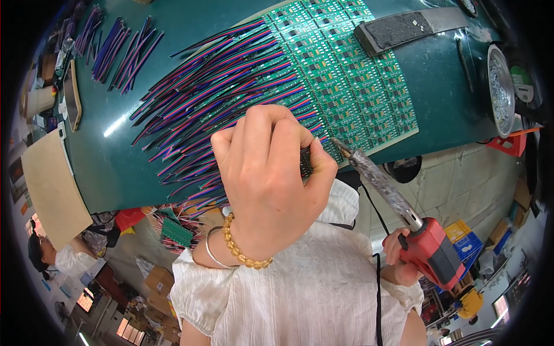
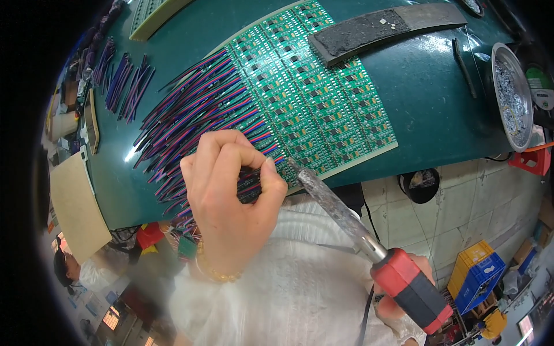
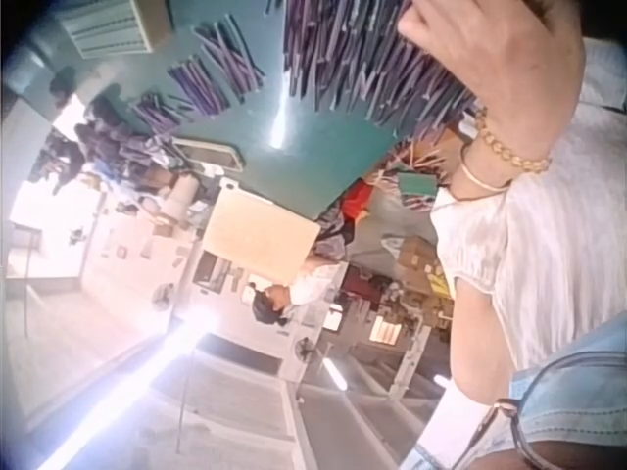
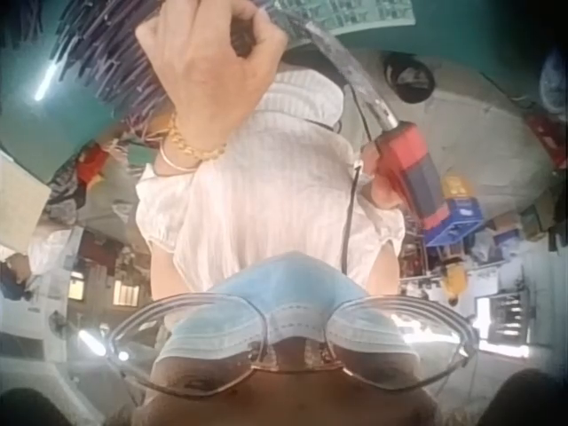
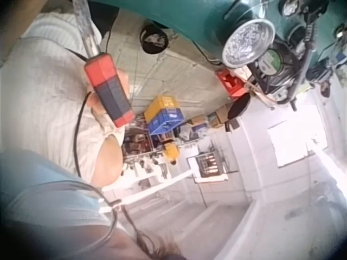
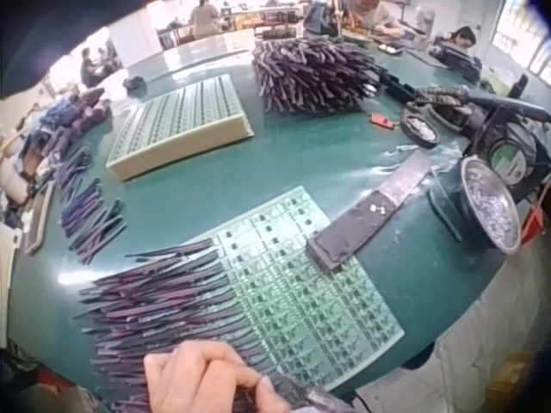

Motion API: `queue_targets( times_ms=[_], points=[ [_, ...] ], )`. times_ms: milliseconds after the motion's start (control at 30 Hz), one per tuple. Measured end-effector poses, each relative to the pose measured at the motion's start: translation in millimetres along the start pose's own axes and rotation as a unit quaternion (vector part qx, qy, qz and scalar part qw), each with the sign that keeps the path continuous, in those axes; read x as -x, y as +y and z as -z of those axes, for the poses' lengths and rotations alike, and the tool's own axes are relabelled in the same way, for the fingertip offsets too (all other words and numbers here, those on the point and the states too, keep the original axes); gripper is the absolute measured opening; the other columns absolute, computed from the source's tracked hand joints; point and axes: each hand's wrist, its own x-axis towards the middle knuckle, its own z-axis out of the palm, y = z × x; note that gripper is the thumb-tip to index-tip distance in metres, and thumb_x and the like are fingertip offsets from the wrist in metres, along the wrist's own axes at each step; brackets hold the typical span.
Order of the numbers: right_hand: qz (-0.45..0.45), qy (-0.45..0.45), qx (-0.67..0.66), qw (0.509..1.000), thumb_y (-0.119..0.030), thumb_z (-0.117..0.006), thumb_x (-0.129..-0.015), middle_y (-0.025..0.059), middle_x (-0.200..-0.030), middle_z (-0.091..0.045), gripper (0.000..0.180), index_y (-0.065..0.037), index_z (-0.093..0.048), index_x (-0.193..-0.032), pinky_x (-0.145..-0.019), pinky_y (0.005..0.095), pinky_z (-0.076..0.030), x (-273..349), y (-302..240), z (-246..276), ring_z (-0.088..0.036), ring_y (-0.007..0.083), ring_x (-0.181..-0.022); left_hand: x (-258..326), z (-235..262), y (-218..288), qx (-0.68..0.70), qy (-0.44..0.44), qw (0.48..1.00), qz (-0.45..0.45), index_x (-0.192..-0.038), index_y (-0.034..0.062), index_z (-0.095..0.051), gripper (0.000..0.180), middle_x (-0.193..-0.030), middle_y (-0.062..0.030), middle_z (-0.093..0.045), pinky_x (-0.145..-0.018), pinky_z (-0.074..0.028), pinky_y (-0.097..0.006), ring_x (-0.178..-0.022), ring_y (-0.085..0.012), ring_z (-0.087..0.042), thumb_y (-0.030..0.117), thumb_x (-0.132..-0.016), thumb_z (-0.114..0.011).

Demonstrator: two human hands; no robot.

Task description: The person solders ribbon cables to a circuit board panel by positioning each cable end onto the board by hand and applying a soldering iron.

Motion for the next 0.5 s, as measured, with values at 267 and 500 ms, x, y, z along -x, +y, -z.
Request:
queue_targets(
  times_ms=[267,500],
  points=[
    [0.043,-0.024,-0.174,0.984,-0.05,-0.084,-0.072,0.0065,-0.075,-0.067,0.056,0.001,-0.064,-0.083,-0.057,0.028,-0.05,-12,7,-10,-0.063,0.0156,-0.063,0,0,1,-0.001,-0.003,1.0,-0.003,-0.078,0.0079,-0.058,0.017,-0.086,-0.0058,-0.059,-0.072,-0.034,-0.035,-0.079,-0.0215,-0.055,0.0,-0.067,-0.069],
    [0.069,0.091,-0.089,0.989,-0.057,-0.083,-0.068,0.0056,-0.074,-0.066,0.063,0.001,-0.064,-0.083,-0.056,0.0265,-0.049,-7,3,-27,-0.062,0.0148,-0.06,0,-1,2,0.002,0.0,1.0,-0.006,-0.078,0.0081,-0.058,0.018,-0.086,-0.0057,-0.059,-0.073,-0.034,-0.035,-0.079,-0.0213,-0.056,0.0,-0.067,-0.07]
  ],
)
